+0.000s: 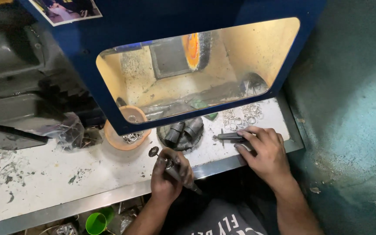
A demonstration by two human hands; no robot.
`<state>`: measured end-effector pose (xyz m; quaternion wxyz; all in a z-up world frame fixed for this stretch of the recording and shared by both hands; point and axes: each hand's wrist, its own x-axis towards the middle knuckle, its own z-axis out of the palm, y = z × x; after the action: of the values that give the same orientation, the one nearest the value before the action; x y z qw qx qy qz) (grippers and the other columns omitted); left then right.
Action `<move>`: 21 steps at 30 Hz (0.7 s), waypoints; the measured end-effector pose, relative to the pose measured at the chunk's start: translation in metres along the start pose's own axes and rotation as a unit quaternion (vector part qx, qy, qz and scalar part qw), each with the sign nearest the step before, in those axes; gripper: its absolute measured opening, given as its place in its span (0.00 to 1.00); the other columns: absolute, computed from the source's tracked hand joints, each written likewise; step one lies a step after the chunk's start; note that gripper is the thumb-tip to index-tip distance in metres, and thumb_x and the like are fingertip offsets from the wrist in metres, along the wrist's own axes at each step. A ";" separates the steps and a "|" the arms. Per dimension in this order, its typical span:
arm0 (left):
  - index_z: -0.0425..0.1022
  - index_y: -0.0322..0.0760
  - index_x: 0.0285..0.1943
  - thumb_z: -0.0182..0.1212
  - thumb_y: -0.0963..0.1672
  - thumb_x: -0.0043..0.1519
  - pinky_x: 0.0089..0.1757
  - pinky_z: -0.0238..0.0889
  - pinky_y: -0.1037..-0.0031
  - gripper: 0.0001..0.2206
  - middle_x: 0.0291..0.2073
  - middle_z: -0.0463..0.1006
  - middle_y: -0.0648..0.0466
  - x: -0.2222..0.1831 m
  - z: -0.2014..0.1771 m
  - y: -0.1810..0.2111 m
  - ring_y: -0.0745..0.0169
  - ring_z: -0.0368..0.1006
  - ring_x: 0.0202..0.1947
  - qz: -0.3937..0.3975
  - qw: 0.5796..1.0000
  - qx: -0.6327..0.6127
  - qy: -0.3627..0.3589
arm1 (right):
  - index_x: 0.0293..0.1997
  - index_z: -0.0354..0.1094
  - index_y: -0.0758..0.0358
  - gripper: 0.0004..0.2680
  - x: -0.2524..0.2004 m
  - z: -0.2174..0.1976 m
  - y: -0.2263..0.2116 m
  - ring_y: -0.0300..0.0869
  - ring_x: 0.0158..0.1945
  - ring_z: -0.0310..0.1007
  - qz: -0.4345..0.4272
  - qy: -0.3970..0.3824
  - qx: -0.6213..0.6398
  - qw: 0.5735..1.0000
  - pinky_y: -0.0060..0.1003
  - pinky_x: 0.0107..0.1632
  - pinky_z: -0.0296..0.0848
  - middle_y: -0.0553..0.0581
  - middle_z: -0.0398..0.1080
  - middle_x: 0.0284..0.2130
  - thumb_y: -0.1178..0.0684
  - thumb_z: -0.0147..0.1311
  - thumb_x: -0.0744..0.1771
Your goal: Polishing small jewelry pieces using a handheld rotary tool at a workbench.
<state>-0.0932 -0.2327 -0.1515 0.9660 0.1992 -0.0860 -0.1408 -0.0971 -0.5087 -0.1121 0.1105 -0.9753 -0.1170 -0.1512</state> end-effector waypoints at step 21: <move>0.64 0.38 0.45 0.49 0.54 0.71 0.22 0.55 0.73 0.17 0.28 0.65 0.47 -0.002 0.013 0.006 0.60 0.59 0.20 -0.004 0.999 0.043 0.005 | 0.50 0.70 0.65 0.11 0.047 -0.064 -0.093 0.48 0.44 0.76 -0.146 -0.059 0.253 0.954 0.39 0.47 0.77 0.61 0.72 0.44 0.57 0.63 0.65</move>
<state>-0.0968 -0.2314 -0.1374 0.9565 0.2411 -0.0863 -0.1400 -0.0946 -0.4277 -0.0209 0.3235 -0.8947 -0.2993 -0.0730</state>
